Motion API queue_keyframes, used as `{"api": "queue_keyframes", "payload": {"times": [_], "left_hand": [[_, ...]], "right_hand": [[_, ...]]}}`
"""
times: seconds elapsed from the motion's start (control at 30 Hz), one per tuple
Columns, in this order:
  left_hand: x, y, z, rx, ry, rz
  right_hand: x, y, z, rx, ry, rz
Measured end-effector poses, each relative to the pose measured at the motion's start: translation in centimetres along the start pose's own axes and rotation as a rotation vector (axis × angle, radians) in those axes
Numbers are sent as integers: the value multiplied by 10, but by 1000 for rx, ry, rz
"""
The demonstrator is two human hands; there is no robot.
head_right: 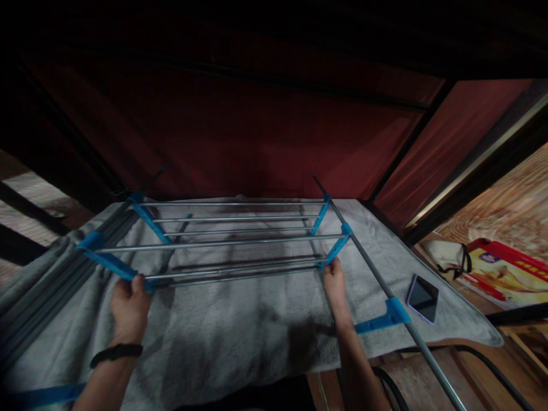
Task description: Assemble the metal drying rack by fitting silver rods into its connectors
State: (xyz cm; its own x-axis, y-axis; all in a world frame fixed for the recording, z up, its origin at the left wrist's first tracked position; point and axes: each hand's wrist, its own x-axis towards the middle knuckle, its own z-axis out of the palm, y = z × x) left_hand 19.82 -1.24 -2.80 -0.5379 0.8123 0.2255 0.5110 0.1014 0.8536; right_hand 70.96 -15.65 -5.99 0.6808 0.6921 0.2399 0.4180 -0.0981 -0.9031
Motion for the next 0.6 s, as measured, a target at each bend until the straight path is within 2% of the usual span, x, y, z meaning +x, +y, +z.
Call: {"api": "queue_keyframes", "payload": {"times": [0.2, 0.37, 0.6], "left_hand": [[0, 0, 4, 2, 30, 0], [1, -6, 4, -52, 3, -48], [-3, -6, -1, -180, -40, -23]], "right_hand": [[-5, 10, 14, 118, 47, 48], [-5, 6, 9, 198, 72, 156], [-37, 15, 12, 254, 117, 300]]}}
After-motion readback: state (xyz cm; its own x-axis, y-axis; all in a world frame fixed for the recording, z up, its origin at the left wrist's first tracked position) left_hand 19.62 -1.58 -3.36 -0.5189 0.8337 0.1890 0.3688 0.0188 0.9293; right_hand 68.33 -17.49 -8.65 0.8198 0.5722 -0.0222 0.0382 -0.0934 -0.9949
